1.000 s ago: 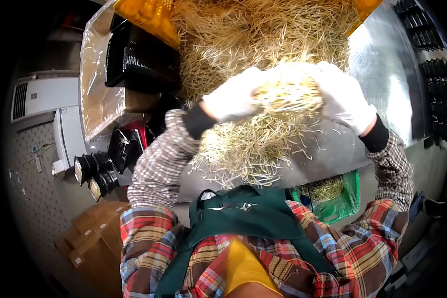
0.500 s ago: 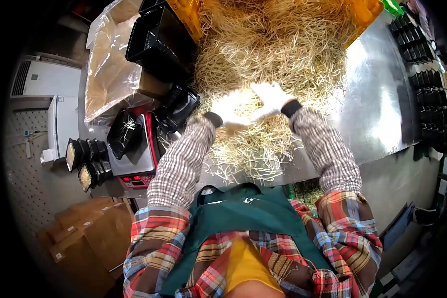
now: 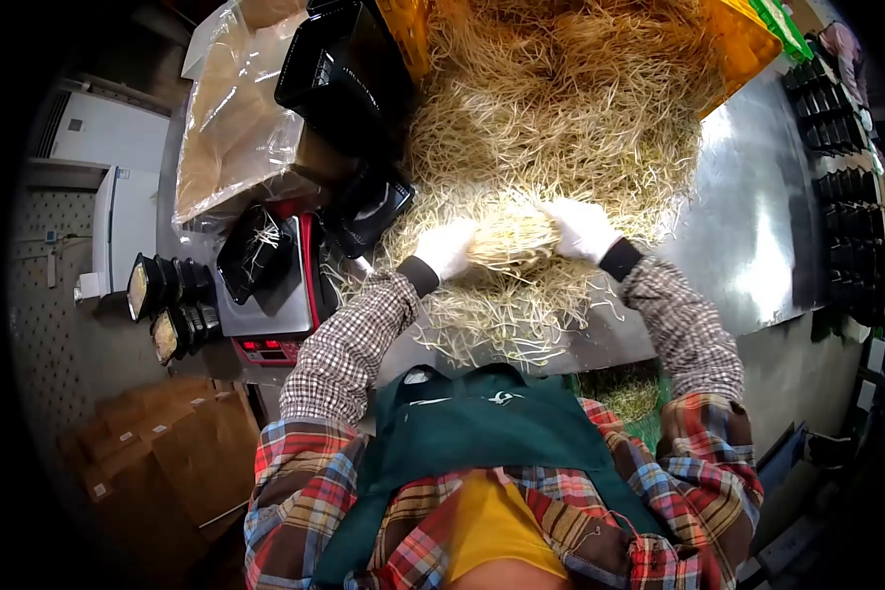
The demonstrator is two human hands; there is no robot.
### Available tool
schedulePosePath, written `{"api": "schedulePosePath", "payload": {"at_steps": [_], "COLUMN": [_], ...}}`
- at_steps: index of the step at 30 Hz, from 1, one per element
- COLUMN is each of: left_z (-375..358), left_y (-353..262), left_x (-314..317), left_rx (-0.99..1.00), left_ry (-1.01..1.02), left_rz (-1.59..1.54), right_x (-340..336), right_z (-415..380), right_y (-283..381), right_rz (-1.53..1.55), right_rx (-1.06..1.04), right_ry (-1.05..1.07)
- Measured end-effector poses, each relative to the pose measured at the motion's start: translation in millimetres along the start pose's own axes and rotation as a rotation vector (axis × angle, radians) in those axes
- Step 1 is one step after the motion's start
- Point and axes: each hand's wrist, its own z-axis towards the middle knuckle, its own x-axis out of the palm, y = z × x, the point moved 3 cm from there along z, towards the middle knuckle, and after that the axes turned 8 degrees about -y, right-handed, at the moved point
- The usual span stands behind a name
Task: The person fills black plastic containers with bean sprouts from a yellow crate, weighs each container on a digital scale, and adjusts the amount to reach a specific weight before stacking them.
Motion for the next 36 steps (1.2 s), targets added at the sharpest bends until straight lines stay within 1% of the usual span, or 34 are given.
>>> {"api": "schedulePosePath", "payload": {"at_steps": [1,3,4,5,6,7,8,9,10,11,12,13,15,16,17,18,19,21,22,23,25,26,27,28,29,30,31,32,33,34,35,36], "left_z": [0,-2,-1,-2,-4,-2,1,13,25,36,42,46,44,45,23,1,-18,-38,-36,-30,-13,-7,0,6,10,8,8,7,6,2,1,-2], "left_y": [-3,-11,-14,-14,-5,8,20,30,41,45,50,51,45,74,56,34,23,-1,0,1,7,5,9,16,21,23,27,30,30,31,31,24], "left_x": [2,-2,-12,-18,-18,-20,-22,-38,-53,-69,-70,-74,-68,-37,-23,-32,-27,-24,-18,-14,-24,-32,-30,-27,-23,-19,-14,-7,-3,-3,1,-4], "left_rx": [-0.009,-0.029,-0.038,-0.050,0.002,0.025,0.046,-0.075,-0.198,-0.458,-0.560,-0.635,-0.800,-0.235,-0.385,-0.340,-0.237,-0.144,-0.189,-0.308,-0.417,-0.393,-0.393,-0.393,-0.395,-0.315,-0.322,-0.328,-0.336,-0.285,-0.277,-0.267], "left_ry": [0.035,0.127,0.179,0.230,0.180,0.086,-0.010,0.001,-0.011,0.058,-0.110,-0.170,-0.086,0.030,0.100,0.186,0.147,0.209,0.241,0.179,0.112,0.065,0.118,0.170,0.221,0.092,0.073,0.055,0.038,-0.074,-0.037,0.002], "left_rz": [-0.013,-0.004,0.024,0.052,0.005,0.022,0.041,-0.213,-0.467,-0.895,-1.072,-1.143,-1.119,-0.677,-0.843,-0.608,-0.521,0.108,0.145,0.147,0.061,0.068,0.091,0.115,0.140,0.189,0.205,0.220,0.233,0.177,0.123,0.071], "right_x": [-19,-50,-69,-71,-81,-96,-104,-104,-94,-79,-56,-30,12,31,47,51,52,46,55,61,56,55,47,42,41,44,48,56,59,61,62,51], "right_z": [-6,-12,-17,-19,-19,-20,-20,-12,-1,12,21,30,46,37,19,10,1,-2,6,19,46,52,57,64,65,65,65,69,66,63,62,53], "right_y": [-5,-23,-26,-42,-37,-26,-9,9,23,35,46,55,76,84,96,104,111,115,106,94,75,66,62,61,62,63,63,57,53,48,43,46], "right_rz": [-0.022,-0.077,-0.094,-0.111,-0.027,0.063,0.065,0.093,0.107,0.120,0.118,0.117,0.335,0.121,-0.093,-0.097,-0.107,-0.229,-0.126,-0.019,-0.017,-0.083,-0.151,-0.200,-0.190,-0.178,-0.164,-0.170,-0.086,-0.002,0.081,0.022], "right_rx": [-0.028,0.044,0.070,0.062,0.046,0.032,0.056,0.106,0.077,0.045,-0.072,-0.188,0.007,-0.094,-0.192,-0.139,-0.122,-0.168,-0.143,-0.115,-0.074,-0.078,-0.084,-0.041,-0.034,-0.025,-0.015,-0.084,-0.062,-0.038,-0.011,-0.033], "right_ry": [-0.025,-0.008,-0.043,-0.111,-0.175,-0.237,-0.286,-0.256,-0.255,-0.257,-0.343,-0.427,0.040,-0.077,-0.191,-0.032,-0.054,-0.091,-0.171,-0.251,-0.174,-0.157,-0.142,-0.051,-0.022,0.008,0.038,-0.036,-0.014,0.009,0.028,-0.037]}}
